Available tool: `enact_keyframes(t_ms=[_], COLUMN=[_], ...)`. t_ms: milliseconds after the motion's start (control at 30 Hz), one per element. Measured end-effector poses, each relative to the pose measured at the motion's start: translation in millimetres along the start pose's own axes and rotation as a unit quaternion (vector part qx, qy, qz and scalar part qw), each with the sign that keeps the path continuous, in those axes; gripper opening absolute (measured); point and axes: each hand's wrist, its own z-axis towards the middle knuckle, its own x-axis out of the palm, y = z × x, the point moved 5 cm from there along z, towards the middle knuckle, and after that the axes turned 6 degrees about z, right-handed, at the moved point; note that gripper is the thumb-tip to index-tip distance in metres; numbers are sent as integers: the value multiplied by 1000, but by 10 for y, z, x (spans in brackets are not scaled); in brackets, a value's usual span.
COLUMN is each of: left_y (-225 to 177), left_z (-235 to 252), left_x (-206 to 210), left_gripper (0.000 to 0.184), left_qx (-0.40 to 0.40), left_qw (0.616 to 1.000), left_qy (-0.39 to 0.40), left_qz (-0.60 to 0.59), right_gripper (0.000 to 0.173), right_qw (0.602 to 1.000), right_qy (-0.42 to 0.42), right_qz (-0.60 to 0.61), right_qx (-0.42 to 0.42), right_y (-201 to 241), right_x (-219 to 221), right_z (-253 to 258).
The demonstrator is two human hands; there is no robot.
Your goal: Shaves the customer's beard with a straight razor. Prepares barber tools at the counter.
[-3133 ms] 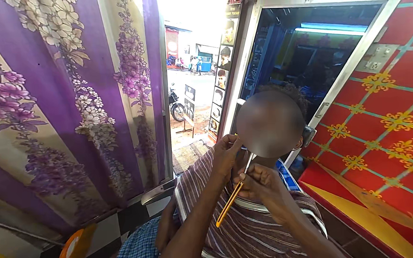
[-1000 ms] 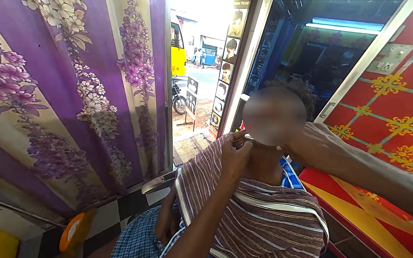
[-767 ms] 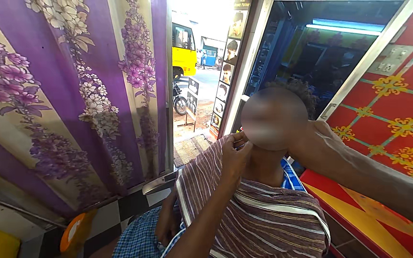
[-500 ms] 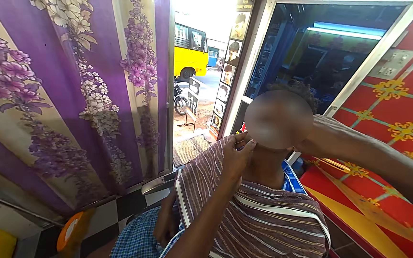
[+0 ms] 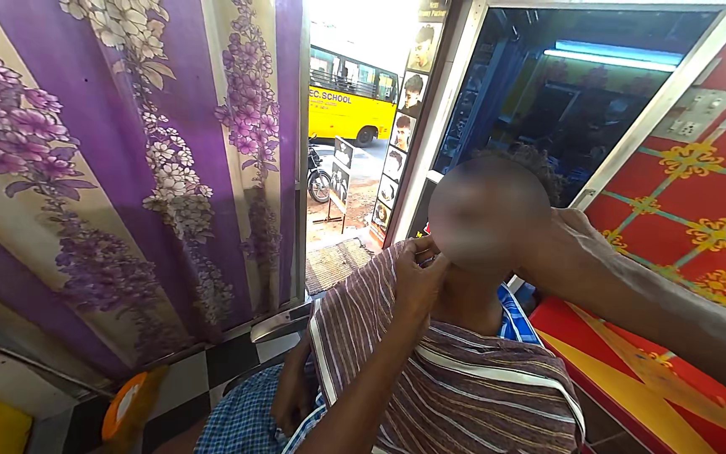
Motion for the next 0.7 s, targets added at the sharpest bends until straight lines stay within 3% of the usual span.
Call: enact_keyframes(t_ms=[133, 333, 467, 533, 600, 700], left_y=[13, 26, 21, 21, -7, -91], left_z=[-1, 0, 6, 12, 27, 63], left_x=[-12, -28, -39, -49, -68, -76], left_gripper=[37, 33, 35, 33, 34, 45], left_qx=[5, 9, 8, 14, 15, 12], left_qw=[1000, 1000, 1000, 1000, 999, 995], left_qy=[5, 5, 8, 15, 24, 24], left_qz=[-4, 2, 11, 23, 38, 98], right_gripper=[10, 11, 12, 11, 7, 7], right_qw=[1000, 999, 998, 980, 915, 707], right_qy=[-23, 29, -35, -125, -190, -114], right_qz=[13, 18, 45, 136, 336, 689], right_qx=[-10, -36, -22, -67, -120, -109], right_y=[-38, -68, -139, -259, -370, -231], right_x=[-37, 86, 44, 31, 97, 480], right_z=[-11, 58, 29, -29, -103, -237])
